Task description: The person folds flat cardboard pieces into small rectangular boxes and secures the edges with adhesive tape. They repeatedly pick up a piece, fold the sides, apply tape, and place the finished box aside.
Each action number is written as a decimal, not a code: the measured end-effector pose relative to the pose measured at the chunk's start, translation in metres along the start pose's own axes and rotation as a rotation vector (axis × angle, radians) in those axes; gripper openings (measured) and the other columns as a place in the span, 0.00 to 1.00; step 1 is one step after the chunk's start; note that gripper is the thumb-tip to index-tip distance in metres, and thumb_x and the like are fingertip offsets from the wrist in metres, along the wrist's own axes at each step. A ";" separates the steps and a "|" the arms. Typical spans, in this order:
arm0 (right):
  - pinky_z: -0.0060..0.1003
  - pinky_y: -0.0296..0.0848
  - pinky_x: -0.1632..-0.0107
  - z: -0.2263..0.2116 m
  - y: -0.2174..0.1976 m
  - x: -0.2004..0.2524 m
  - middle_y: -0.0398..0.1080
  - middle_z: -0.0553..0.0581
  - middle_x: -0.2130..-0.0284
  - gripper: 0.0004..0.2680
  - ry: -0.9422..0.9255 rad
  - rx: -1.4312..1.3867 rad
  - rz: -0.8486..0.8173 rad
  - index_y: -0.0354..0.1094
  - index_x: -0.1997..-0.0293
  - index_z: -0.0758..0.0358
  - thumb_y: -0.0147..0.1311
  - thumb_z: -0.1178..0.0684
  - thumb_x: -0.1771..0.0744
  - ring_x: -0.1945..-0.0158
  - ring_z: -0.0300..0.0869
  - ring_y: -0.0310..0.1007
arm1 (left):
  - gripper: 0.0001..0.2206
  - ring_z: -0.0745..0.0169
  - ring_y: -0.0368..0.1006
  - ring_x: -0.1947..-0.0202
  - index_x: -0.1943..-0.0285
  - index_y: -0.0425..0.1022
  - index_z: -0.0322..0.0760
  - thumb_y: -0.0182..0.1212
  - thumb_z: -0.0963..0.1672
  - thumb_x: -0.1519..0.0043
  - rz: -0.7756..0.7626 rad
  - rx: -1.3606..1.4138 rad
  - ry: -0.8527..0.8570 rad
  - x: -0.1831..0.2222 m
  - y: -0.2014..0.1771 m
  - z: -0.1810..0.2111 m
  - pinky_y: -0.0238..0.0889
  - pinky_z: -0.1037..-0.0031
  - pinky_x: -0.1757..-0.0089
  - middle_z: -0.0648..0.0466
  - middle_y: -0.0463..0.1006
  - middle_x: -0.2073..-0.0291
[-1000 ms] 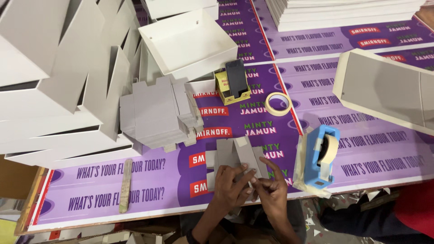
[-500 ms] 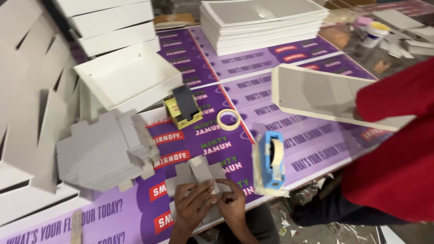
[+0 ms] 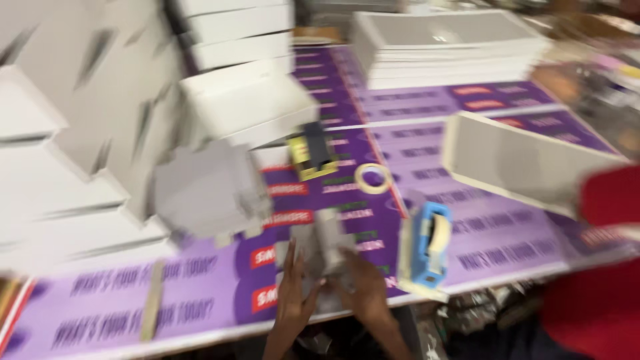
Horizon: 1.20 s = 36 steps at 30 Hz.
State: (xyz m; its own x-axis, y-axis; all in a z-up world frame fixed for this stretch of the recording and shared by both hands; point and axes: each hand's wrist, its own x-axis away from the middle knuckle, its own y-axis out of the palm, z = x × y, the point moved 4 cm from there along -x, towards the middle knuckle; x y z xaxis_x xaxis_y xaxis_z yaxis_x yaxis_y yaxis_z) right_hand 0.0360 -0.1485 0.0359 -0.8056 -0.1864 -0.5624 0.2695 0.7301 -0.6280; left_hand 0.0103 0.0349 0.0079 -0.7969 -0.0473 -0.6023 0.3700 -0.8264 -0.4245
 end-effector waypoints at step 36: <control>0.47 0.72 0.35 -0.104 0.039 0.042 0.71 0.66 0.45 0.16 -0.203 -0.574 -0.367 0.65 0.36 0.63 0.55 0.53 0.32 0.39 0.51 0.74 | 0.17 0.47 0.72 0.43 0.45 0.80 0.38 0.66 0.40 0.44 0.043 -0.104 -0.075 0.032 -0.026 -0.053 0.65 0.62 0.47 0.51 0.81 0.46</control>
State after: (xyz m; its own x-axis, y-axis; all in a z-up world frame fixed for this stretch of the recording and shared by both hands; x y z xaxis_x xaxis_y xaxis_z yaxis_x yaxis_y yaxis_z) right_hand -0.0424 -0.0590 0.0438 -0.6615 -0.5647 -0.4935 -0.3660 0.8174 -0.4448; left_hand 0.0011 0.0846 -0.0362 -0.8113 -0.1270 -0.5707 0.4492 -0.7600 -0.4696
